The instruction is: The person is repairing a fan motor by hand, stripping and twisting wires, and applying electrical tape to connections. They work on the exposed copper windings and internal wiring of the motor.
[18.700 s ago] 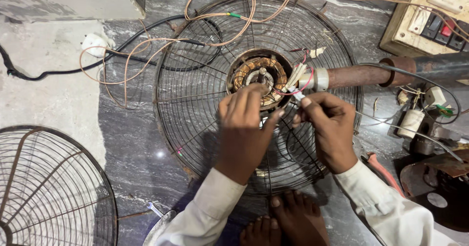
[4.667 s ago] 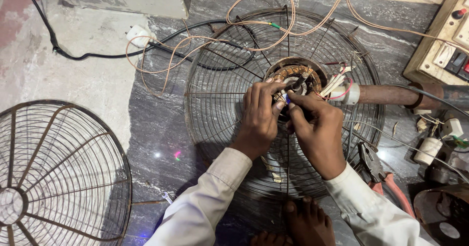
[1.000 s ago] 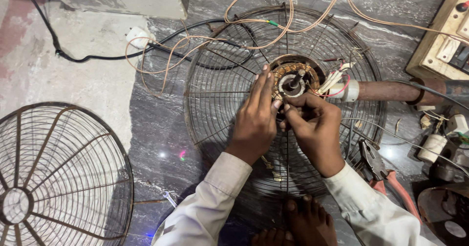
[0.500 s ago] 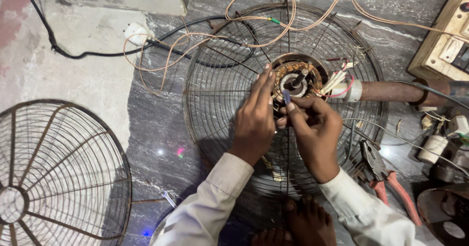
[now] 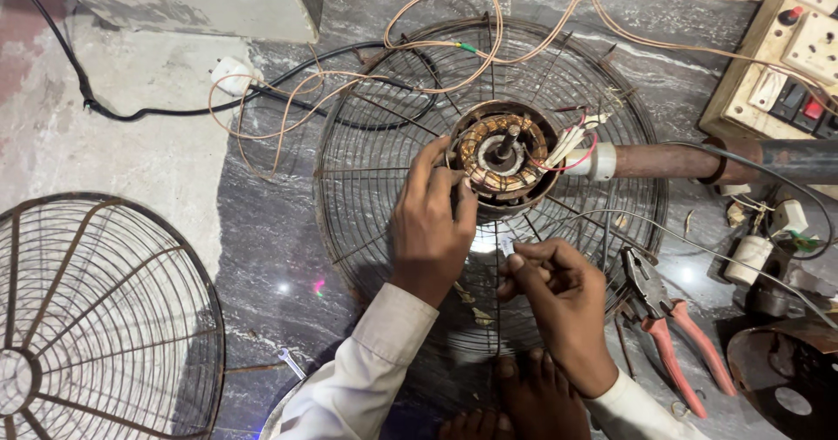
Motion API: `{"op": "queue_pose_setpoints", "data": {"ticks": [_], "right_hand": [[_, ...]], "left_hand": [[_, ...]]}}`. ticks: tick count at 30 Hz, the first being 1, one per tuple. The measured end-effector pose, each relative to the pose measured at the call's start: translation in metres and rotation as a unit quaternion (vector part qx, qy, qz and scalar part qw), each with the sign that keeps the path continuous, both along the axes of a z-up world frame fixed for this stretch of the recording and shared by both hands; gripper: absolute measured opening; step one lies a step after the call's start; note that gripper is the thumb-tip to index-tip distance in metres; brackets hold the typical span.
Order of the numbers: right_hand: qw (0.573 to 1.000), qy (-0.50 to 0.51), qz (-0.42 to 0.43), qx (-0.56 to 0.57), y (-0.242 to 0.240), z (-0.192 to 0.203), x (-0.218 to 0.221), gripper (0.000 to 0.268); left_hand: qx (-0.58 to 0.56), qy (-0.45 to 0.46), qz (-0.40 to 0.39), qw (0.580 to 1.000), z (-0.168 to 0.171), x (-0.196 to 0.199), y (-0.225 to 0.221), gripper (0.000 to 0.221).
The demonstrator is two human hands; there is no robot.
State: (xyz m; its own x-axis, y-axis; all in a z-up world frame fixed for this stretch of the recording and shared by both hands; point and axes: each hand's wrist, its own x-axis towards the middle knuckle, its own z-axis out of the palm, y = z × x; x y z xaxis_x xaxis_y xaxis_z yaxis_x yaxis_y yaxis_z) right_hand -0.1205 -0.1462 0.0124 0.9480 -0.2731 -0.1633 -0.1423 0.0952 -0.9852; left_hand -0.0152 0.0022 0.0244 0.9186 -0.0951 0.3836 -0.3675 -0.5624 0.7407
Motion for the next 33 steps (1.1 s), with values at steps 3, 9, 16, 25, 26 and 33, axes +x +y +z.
{"op": "queue_pose_setpoints", "data": {"ticks": [3, 9, 16, 25, 26, 33], "right_hand": [[1.000, 0.017, 0.005, -0.002, -0.003, -0.004, -0.002, 0.013], [0.999, 0.032, 0.007, 0.019, -0.002, -0.009, -0.005, 0.014], [0.998, 0.038, 0.015, 0.038, -0.002, -0.009, -0.005, 0.014], [0.999, 0.035, 0.019, 0.032, 0.002, -0.014, -0.008, 0.013], [0.999, 0.033, 0.017, 0.031, 0.001, -0.015, -0.009, 0.013], [0.998, 0.041, -0.010, 0.054, -0.003, -0.021, -0.010, 0.013]], "left_hand": [[0.029, -0.042, -0.001, 0.999, 0.003, -0.004, -0.002, 0.015], [0.093, -0.119, -0.013, 0.988, -0.005, -0.008, -0.004, 0.027], [0.005, -0.017, -0.008, 1.000, -0.009, 0.001, -0.002, 0.011], [-0.053, 0.010, -0.038, 0.998, -0.013, 0.006, -0.002, 0.014], [-0.065, 0.016, -0.057, 0.996, -0.015, 0.006, -0.001, 0.015], [-0.099, -0.025, -0.127, 0.987, -0.024, 0.007, 0.003, 0.014]]}}
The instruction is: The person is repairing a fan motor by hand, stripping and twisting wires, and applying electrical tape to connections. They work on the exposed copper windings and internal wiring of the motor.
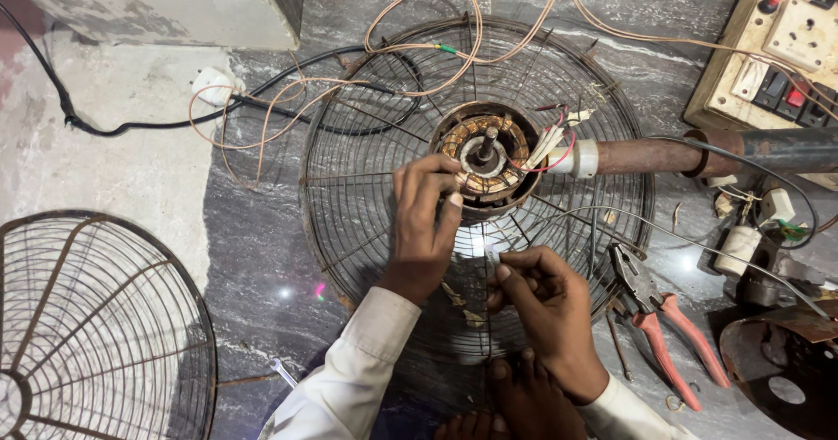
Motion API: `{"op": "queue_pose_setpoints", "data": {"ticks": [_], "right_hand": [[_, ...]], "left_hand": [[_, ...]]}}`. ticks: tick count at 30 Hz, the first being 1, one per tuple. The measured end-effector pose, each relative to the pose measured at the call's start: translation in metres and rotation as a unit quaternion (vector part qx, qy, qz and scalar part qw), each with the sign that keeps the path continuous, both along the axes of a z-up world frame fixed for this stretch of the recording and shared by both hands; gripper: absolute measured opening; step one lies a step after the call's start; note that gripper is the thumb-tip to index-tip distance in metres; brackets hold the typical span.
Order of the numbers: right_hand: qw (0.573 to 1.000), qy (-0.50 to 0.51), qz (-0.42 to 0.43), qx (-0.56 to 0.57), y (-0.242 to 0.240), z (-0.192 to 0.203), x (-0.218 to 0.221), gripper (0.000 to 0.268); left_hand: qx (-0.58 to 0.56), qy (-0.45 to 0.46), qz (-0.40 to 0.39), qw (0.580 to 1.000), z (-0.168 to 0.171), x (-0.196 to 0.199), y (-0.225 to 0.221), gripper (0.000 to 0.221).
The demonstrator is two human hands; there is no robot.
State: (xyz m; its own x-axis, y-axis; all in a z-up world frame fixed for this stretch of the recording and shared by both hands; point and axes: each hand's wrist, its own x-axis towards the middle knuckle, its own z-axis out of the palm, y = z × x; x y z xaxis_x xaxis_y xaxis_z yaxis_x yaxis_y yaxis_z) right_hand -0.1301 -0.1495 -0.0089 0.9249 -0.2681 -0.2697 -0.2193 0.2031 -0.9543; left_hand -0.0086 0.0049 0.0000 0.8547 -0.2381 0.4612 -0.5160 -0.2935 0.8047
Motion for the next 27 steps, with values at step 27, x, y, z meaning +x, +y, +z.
{"op": "queue_pose_setpoints", "data": {"ticks": [27], "right_hand": [[0.838, -0.218, 0.091, -0.492, 0.006, 0.071, 0.095, 0.014]], "left_hand": [[-0.054, 0.013, 0.116, 0.992, -0.016, -0.018, -0.019, 0.016]]}}
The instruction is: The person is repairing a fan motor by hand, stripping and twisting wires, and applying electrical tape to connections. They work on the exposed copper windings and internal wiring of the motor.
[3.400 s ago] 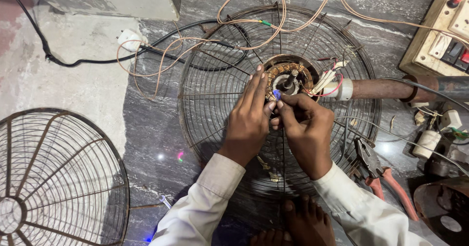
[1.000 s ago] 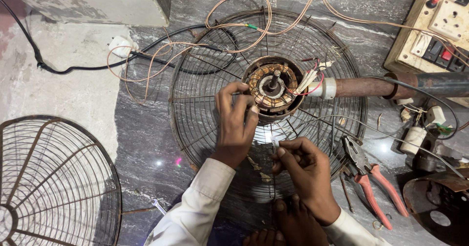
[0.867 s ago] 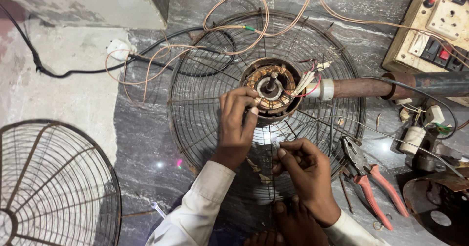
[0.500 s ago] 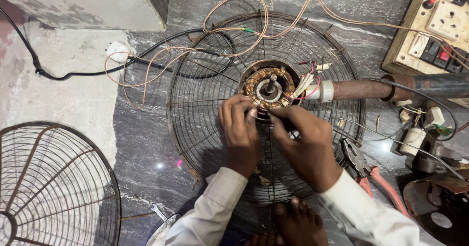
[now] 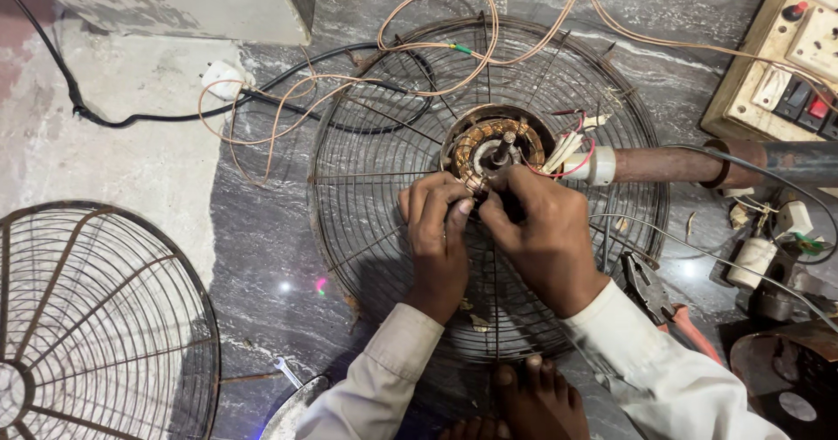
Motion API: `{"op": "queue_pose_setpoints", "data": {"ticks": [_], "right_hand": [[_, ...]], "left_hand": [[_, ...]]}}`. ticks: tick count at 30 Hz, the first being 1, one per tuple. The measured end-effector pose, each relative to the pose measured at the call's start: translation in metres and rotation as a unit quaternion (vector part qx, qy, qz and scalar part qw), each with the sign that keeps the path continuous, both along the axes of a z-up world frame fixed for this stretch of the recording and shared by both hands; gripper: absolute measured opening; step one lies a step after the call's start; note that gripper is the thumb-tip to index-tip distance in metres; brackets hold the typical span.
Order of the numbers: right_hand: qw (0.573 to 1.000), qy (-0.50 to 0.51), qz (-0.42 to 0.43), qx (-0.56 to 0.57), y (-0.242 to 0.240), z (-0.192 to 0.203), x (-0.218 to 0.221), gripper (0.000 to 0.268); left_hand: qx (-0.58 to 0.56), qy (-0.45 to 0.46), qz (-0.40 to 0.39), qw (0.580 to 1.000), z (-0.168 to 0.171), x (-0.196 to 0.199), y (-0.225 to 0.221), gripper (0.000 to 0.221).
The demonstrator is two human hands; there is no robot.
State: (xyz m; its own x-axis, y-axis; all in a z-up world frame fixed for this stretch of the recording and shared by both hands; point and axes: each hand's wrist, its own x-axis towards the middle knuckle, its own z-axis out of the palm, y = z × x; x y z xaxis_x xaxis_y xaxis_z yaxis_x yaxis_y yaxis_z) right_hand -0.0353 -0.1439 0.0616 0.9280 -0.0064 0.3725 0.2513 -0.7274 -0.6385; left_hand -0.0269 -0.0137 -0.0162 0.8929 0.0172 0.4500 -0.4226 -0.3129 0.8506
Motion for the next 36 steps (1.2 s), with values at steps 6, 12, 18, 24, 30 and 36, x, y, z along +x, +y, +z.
{"op": "queue_pose_setpoints", "data": {"ticks": [6, 12, 18, 24, 30, 36], "right_hand": [[1.000, -0.012, -0.003, 0.015, 0.001, 0.004, 0.000, 0.013], [0.991, 0.071, 0.036, 0.107, -0.003, 0.019, 0.003, 0.007], [0.994, 0.066, 0.081, 0.024, -0.006, 0.017, 0.009, 0.012], [0.989, 0.118, 0.083, 0.026, -0.004, 0.021, -0.003, 0.013], [0.842, 0.488, 0.171, 0.155, -0.018, -0.021, -0.084, 0.024], [0.909, 0.227, 0.314, -0.153, 0.012, -0.144, -0.183, 0.025]], "left_hand": [[-0.021, 0.005, -0.027, 0.999, 0.000, 0.006, 0.005, 0.015], [-0.014, 0.003, -0.033, 0.999, 0.003, 0.005, 0.004, 0.022], [0.014, -0.006, -0.041, 0.999, 0.006, 0.004, 0.008, 0.025], [0.021, -0.011, -0.043, 0.999, 0.005, 0.004, 0.009, 0.024], [0.032, 0.013, -0.072, 0.997, 0.008, 0.008, 0.019, 0.025], [0.076, -0.002, -0.060, 0.995, 0.014, 0.010, 0.020, 0.021]]}}
